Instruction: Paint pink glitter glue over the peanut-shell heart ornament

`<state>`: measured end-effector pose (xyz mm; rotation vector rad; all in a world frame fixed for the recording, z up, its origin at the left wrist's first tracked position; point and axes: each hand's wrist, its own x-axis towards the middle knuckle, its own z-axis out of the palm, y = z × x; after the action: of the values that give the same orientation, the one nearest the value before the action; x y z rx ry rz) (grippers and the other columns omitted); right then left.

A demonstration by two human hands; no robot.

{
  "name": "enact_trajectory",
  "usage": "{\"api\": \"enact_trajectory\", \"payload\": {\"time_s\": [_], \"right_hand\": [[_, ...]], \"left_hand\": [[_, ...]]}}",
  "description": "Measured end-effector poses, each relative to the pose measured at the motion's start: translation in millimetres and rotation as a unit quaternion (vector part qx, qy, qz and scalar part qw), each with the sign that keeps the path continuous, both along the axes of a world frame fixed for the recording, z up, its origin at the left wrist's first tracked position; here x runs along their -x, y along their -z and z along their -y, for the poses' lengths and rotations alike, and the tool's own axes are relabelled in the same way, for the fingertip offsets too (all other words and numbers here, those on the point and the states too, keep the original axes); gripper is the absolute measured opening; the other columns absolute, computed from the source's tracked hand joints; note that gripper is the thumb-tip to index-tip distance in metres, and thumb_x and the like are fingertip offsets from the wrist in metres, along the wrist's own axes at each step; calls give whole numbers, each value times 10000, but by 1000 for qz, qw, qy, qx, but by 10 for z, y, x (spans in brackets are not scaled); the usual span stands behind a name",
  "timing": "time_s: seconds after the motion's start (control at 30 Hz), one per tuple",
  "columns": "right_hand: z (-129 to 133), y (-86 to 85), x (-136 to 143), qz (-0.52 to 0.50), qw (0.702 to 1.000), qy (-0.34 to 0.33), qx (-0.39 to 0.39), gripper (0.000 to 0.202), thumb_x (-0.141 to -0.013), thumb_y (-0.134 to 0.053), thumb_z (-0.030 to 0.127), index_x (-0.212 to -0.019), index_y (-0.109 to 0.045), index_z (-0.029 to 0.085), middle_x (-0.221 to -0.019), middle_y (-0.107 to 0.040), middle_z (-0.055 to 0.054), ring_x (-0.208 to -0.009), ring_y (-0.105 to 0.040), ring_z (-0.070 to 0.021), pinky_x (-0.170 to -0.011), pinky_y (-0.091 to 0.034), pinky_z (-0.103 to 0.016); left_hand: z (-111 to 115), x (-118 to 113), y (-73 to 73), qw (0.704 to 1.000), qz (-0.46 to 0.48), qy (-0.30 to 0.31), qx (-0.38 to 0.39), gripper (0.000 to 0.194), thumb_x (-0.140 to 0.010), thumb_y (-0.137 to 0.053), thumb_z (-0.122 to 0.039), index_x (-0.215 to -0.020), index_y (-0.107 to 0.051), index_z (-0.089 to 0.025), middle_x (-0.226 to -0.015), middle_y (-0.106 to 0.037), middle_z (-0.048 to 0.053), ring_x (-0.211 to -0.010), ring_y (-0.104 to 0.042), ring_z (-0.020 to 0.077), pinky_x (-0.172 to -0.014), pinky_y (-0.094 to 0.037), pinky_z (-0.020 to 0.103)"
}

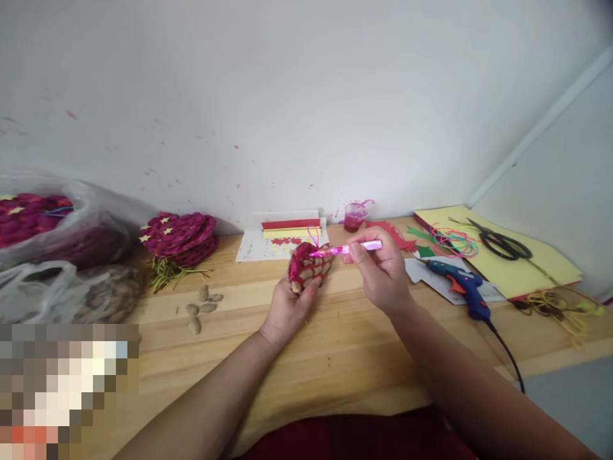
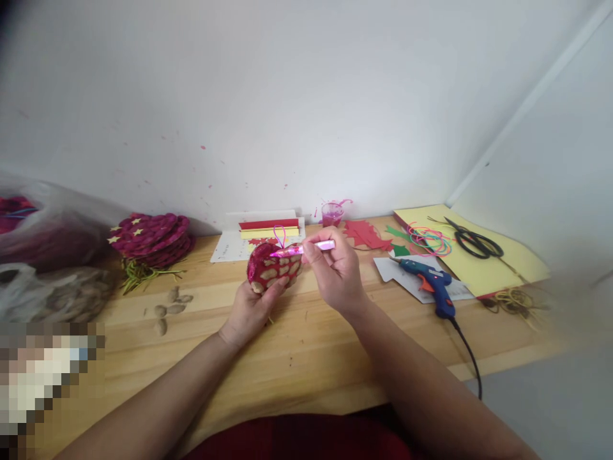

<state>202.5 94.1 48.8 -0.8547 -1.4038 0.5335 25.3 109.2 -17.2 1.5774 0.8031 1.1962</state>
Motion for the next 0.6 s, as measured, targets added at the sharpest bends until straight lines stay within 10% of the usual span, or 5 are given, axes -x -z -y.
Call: {"api": "enact_trajectory", "payload": {"time_s": [0.6], "right_hand": [[3,-16,10,-3,1000,-6,9,204,-995,-654,410,-935,-616,218,-732,-648,15,-643,-596,-123,-597,-498,-257]], "left_hand": [[41,-35,-63,996,71,29,37,362,-946,-721,-384,-1251,-769,-196,-1364,-734,111,-1329,-661,286,-1233,-426,512]]}}
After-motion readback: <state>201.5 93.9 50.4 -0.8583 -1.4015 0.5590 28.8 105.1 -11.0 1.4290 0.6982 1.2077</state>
